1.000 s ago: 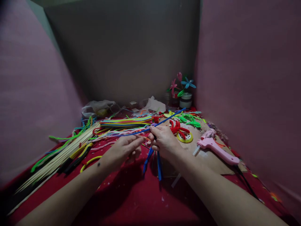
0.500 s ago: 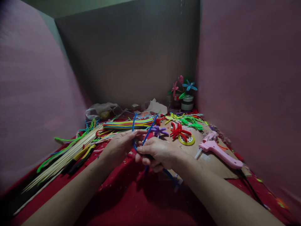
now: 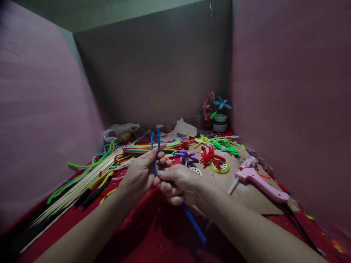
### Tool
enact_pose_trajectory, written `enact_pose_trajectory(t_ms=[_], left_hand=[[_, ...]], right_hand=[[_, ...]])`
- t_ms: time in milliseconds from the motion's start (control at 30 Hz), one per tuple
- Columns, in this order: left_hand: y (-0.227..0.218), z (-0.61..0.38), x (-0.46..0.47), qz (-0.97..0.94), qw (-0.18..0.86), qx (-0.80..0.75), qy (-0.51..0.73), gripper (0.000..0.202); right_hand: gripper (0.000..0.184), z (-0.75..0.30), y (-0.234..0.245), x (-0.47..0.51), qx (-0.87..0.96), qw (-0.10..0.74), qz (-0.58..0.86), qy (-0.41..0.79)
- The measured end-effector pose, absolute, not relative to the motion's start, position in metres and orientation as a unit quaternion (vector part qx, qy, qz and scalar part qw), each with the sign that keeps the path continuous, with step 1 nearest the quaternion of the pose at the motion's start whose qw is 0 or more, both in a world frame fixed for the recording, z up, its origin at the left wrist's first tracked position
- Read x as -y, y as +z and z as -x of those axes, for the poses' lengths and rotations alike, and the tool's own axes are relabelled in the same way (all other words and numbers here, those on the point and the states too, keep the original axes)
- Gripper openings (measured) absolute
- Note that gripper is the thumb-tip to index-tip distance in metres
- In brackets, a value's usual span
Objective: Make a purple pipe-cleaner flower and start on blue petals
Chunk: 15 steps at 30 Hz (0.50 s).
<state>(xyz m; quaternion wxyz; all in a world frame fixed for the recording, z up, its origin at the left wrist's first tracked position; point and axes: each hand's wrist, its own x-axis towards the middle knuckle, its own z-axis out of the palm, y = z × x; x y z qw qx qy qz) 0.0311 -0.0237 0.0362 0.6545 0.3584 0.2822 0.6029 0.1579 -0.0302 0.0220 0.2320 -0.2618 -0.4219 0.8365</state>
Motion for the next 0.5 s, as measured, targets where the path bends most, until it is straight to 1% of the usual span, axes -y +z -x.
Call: enact_pose_trajectory(t_ms=[100, 167, 333, 400, 500], left_hand=[[0.034, -0.026, 0.021, -0.373, 0.631, -0.273, 0.623, 0.008], [0.035, -0.022, 0.019, -0.370, 0.620, -0.276, 0.635, 0.005], [0.038, -0.019, 0.019, -0.358, 0.601, -0.315, 0.642, 0.004], [0.037, -0.019, 0.019, -0.345, 0.602, -0.324, 0.643, 0.006], [0.035, -0.017, 0.016, -0.325, 0.638, -0.305, 0.628, 0.010]], right_hand=[[0.019, -0.156, 0.020, 0.031, 0.403, 0.255, 0.277, 0.834], [0.019, -0.155, 0.019, 0.032, 0.401, 0.264, 0.287, 0.829], [0.018, -0.151, 0.018, 0.035, 0.419, 0.287, 0.294, 0.810], [0.017, -0.148, 0.018, 0.039, 0.432, 0.297, 0.304, 0.795], [0.021, -0.144, 0.020, 0.044, 0.458, 0.322, 0.341, 0.755]])
